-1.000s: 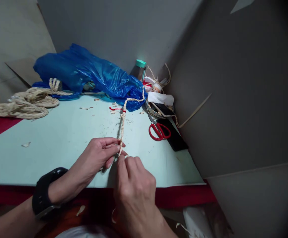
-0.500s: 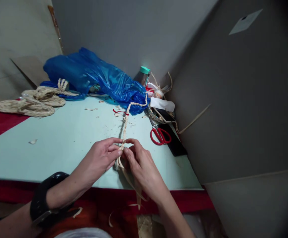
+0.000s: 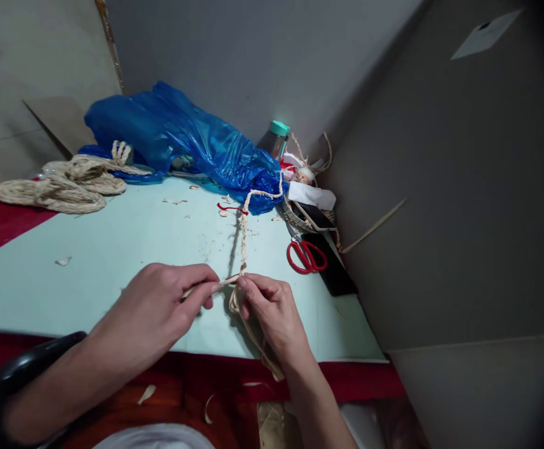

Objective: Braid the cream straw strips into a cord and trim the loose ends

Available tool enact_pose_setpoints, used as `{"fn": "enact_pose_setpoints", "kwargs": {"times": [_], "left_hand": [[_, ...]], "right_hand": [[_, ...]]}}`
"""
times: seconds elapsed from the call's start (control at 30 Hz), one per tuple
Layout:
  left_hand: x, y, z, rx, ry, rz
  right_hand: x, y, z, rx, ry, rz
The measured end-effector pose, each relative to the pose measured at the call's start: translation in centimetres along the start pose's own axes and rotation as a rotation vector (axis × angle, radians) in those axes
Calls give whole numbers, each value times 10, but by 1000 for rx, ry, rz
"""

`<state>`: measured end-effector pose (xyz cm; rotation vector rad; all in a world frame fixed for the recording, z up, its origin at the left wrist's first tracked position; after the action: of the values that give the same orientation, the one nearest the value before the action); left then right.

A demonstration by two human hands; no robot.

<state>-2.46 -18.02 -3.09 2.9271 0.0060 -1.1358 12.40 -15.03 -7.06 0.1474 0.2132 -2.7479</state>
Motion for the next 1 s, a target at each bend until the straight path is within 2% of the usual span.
{"fn": "enact_pose_setpoints", "kwargs": {"times": [0.1,0.2,0.27,0.33,0.4,0.43,0.5,0.53,0.6,0.67,0.8,1.0], "left_hand": [[5,14,-11,143,-76,-51],[26,31,-22,253,-121,-103],[40,37,-27,283,-142,-60],[45,37,-29,278,-125,29],[35,27,-27,222,-54,73],[23,19,-24,168,18,25],[9,1,-13,18,170,2],[10,-7,-6,-68,272,30],[28,-19,-1,-158,555,215],[51,-24,-3,-190,710,371],[69,-27,-4,-186,741,419],[64,-23,-5,-224,765,459]], "right_hand": [[0,1,-2,15,-132,-10],[0,0,-7,65,-303,31],[-1,0,-9,93,-373,64],[-3,0,-10,114,-413,77],[-5,1,-12,140,-443,72],[-5,2,-13,151,-454,67],[-4,2,-14,149,-461,70],[-3,3,-14,135,-458,76],[-1,4,-14,96,-451,88],[0,5,-14,62,-445,86],[-2,9,-9,20,-388,92],[-2,12,5,-55,-65,114]]}}
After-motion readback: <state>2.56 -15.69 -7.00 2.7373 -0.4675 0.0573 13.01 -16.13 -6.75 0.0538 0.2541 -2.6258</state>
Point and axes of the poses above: each hand's wrist, its own y-axis away from the middle knuckle, its own x-axis out of the palm, z = x × y, the point moved 8 cm from there along -y, towards the middle knuckle, and after that the axes turned 8 degrees about -x, right-handed, at the moved point
